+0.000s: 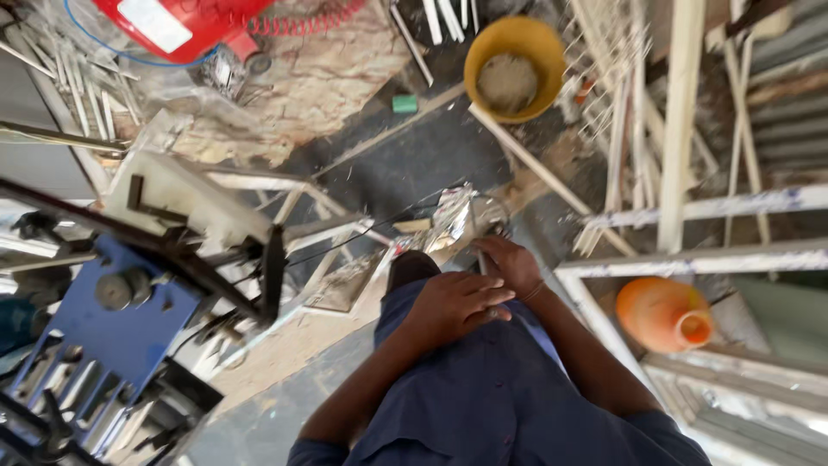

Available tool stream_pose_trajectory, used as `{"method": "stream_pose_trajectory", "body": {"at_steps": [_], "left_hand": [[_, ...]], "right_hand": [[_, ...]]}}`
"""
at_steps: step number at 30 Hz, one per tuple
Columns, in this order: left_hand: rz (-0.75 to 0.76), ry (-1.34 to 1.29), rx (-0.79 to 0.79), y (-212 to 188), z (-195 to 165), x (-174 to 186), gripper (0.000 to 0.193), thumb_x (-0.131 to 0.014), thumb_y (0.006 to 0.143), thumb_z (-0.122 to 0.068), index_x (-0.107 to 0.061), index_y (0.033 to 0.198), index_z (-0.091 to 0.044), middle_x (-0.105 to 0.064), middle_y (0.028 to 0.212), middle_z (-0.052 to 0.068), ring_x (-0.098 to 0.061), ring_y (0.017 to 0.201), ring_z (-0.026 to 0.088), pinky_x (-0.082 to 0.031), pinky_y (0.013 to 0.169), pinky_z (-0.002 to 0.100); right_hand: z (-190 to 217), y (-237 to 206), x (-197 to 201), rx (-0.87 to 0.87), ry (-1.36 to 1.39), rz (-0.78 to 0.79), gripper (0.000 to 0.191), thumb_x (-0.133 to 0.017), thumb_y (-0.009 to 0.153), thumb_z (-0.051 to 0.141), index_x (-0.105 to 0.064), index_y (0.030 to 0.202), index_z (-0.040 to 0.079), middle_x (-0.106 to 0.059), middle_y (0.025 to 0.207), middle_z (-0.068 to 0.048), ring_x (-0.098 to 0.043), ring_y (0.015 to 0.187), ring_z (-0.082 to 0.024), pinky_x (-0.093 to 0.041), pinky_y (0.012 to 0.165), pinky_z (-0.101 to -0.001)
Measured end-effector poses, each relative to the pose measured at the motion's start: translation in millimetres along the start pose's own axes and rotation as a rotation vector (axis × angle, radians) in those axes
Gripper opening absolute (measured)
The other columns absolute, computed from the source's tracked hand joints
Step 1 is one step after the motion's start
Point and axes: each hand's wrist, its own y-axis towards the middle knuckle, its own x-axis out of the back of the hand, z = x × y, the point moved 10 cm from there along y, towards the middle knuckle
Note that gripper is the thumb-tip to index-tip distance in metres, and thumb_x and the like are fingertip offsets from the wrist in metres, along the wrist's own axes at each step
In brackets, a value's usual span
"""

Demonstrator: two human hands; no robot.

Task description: The person uses a bench-mounted cutting machine to cut a long metal rod into shorter pieces. They position the rod, operate the cutting lever, and remove the cut pieces, repeating the process several times.

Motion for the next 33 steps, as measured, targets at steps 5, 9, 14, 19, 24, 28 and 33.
{"method": "stream_pose_trajectory", "body": {"at_steps": [5,9,14,19,24,28,33], "left_hand": [[-0.199,0.086,0.111,84,11,40,0.028,-0.073,0.089,-0.007,-0.071,0.117,-0.009,-0.073,0.116,0.007,-0.072,0.105,0.027,-0.057,0.091,0.041],[-0.355,0.192,0.182,135,44,79,0.028,-0.073,0.083,-0.003,-0.069,0.11,-0.005,-0.073,0.113,0.01,-0.068,0.104,0.031,-0.056,0.092,0.043],[-0.453,0.172,0.297,169,116,126,0.024,-0.075,0.089,-0.005,-0.069,0.112,-0.004,-0.073,0.108,0.011,-0.068,0.102,0.032,-0.055,0.088,0.042],[-0.518,0.183,0.419,191,202,184,0.025,-0.074,0.091,-0.008,-0.069,0.115,-0.004,-0.072,0.111,0.013,-0.068,0.106,0.034,-0.054,0.091,0.045],[-0.701,0.523,0.477,147,199,308,0.051,-0.078,0.09,-0.03,-0.062,0.13,-0.004,-0.069,0.12,0.016,-0.065,0.118,0.034,-0.048,0.109,0.052],[-1.02,0.704,0.617,74,158,407,0.043,-0.075,0.099,-0.028,-0.061,0.136,-0.009,-0.067,0.132,0.011,-0.063,0.128,0.031,-0.048,0.115,0.047],[-1.303,0.398,0.668,10,136,430,0.054,-0.072,0.097,-0.033,-0.053,0.139,-0.006,-0.062,0.135,0.017,-0.059,0.13,0.036,-0.049,0.111,0.047]], "right_hand": [[-16,76,44,0.157,-0.038,0.201,0.029,-0.067,0.09,0.013,-0.068,0.119,0.015,-0.067,0.09,-0.008,-0.069,0.085,-0.03,-0.055,0.074,-0.0425],[-31,143,66,0.264,0.041,0.216,0.046,-0.074,0.073,0.023,-0.068,0.116,0.01,-0.065,0.088,-0.011,-0.065,0.081,-0.033,-0.053,0.07,-0.0448],[-48,226,43,0.236,0.079,0.279,0.019,-0.07,0.088,0.02,-0.068,0.103,0.008,-0.067,0.095,-0.013,-0.065,0.091,-0.037,-0.052,0.078,-0.0478],[-43,335,18,0.308,0.101,0.356,0.021,-0.068,0.087,0.017,-0.067,0.106,0.008,-0.068,0.098,-0.013,-0.064,0.093,-0.039,-0.052,0.078,-0.0489],[30,401,-27,0.469,-0.119,0.688,0.027,-0.062,0.09,0.012,-0.079,0.109,0.021,-0.074,0.099,-0.009,-0.067,0.099,-0.032,-0.054,0.085,-0.0438],[83,454,-24,0.435,0.228,0.596,0.02,-0.057,0.103,0.015,-0.07,0.112,0.004,-0.072,0.106,-0.014,-0.073,0.093,-0.029,-0.056,0.079,-0.0378],[151,468,-76,0.766,0.047,0.715,0.015,-0.065,0.099,0.018,-0.073,0.1,0.005,-0.07,0.093,-0.018,-0.067,0.082,-0.038,-0.052,0.071,-0.0464]]}}
